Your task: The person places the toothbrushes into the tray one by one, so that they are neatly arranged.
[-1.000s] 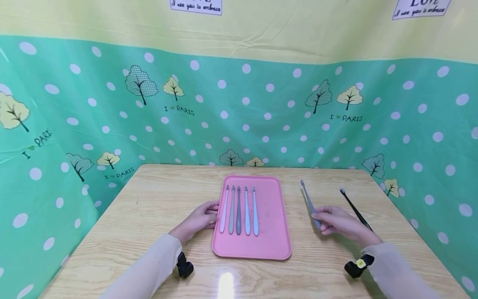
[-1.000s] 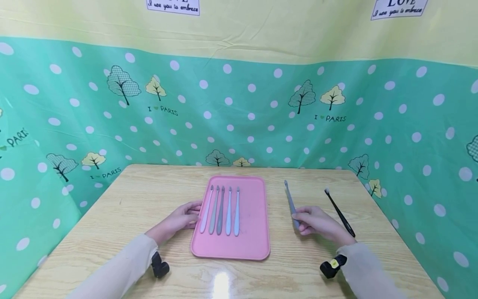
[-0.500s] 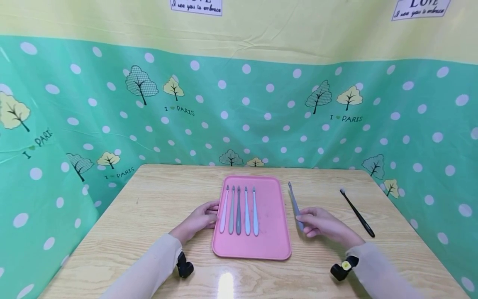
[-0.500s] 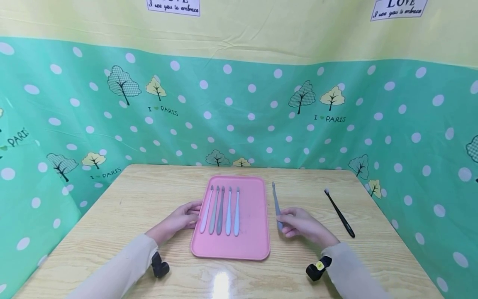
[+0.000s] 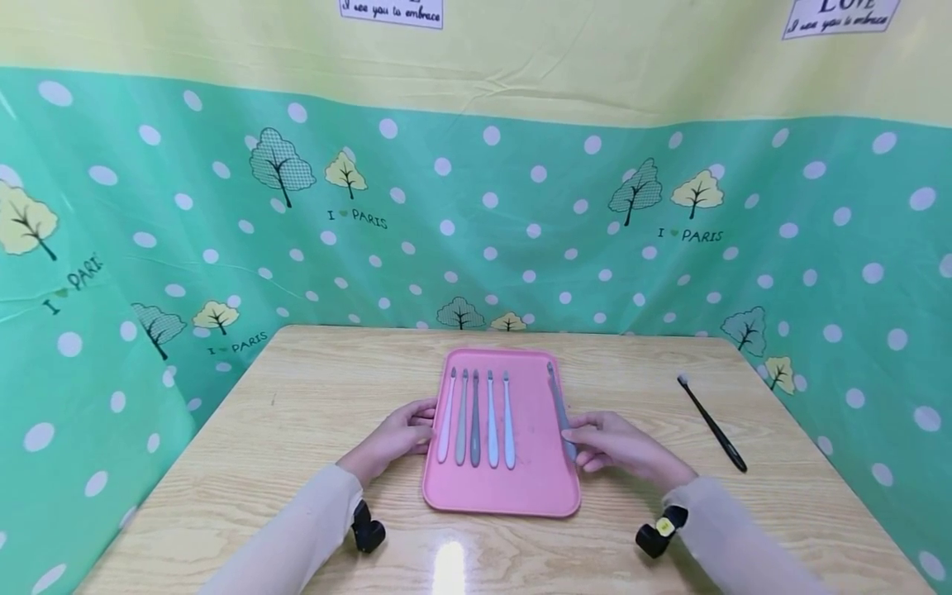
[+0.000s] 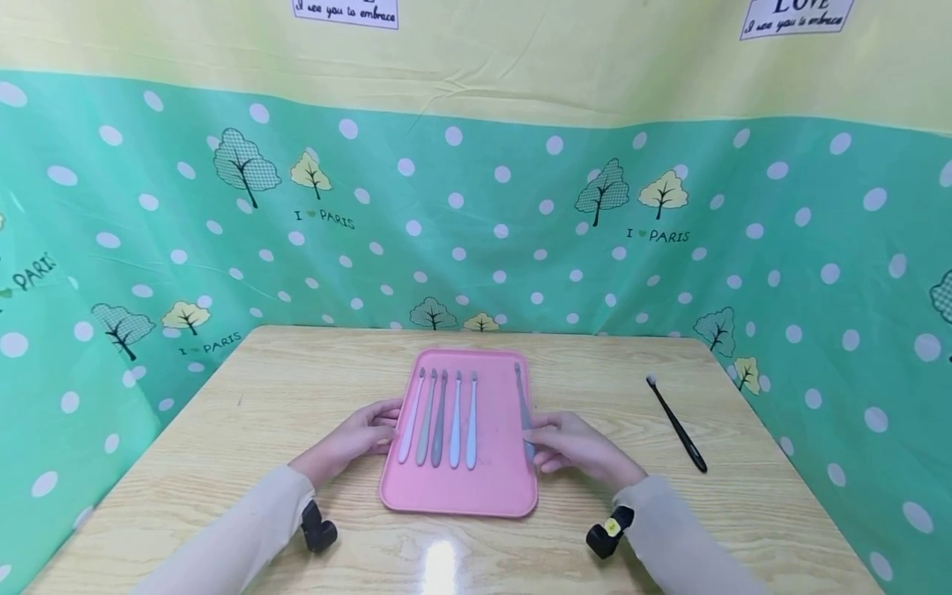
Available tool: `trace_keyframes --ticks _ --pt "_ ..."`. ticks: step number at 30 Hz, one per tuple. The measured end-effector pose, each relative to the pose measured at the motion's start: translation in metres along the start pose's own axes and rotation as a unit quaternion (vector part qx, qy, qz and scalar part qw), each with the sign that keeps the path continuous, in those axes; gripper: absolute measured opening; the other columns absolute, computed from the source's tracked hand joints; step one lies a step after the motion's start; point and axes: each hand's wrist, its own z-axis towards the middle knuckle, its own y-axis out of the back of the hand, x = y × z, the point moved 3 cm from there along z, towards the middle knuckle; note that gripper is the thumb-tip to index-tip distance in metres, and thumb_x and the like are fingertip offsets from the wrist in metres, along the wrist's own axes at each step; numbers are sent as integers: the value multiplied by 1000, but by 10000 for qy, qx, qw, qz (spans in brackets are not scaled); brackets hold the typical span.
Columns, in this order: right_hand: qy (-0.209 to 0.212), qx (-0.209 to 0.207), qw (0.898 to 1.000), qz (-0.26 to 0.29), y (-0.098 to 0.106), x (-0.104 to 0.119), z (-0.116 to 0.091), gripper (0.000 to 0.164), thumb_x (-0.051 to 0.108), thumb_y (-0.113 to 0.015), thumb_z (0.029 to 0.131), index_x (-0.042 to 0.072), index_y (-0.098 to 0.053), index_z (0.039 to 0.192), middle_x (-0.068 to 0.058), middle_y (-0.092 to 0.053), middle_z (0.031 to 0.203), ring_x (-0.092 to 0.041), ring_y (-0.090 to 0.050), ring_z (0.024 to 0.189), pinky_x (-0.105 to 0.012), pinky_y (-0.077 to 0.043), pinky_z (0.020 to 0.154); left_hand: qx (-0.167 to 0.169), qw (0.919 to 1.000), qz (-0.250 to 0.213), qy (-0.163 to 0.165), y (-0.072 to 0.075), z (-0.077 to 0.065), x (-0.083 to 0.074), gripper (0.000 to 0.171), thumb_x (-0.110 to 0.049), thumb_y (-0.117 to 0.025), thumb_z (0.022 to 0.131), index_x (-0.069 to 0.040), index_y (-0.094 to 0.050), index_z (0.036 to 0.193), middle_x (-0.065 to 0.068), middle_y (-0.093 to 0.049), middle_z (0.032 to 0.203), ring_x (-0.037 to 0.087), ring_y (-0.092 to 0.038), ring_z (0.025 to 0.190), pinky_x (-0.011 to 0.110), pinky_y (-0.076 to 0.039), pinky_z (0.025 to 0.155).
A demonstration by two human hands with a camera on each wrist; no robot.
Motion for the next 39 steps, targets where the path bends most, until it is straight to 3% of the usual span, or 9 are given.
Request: trace_keyframes --ticks 10,18,33,39 --pt "157 17 9998 103 -18 5 10 53 19 -65 97 -15 -46 132 -6 -63 78 -10 -63 65 -24 -61 63 -4 10000 -35 -17 0 0 -1 63 3 -60 90 3 -39 150 21 -49 131 29 -56 113 37 -60 88" --pt "140 -218 9994 -229 -29 2 20 51 20 -67 96 -14 -48 130 -12 -66 85 -13 -65 67 -27 -62 65 18 10000 -48 -22 0 -1 -2 63 3 -60 91 3 -39 150 21 -49 131 29 -56 113 37 -60 89" --pt "244 -455 9968 -615 -48 7 26 42 13 -66 96 -14 -48 123 -16 -68 81 -15 -67 63 -34 -64 64 -109 9999 -9 19 -1 2 0 64 3 -61 89 1 -41 149 19 -49 130 27 -57 112 37 -61 87" --pt "234 -658 9924 -1010 -50 6 32 41 11 -68 94 -12 -50 123 -16 -67 80 -18 -68 61 -35 -64 61 -41 10000 -74 -47 -1 2 1 63 5 -59 89 6 -39 149 22 -49 130 28 -57 112 38 -61 87"
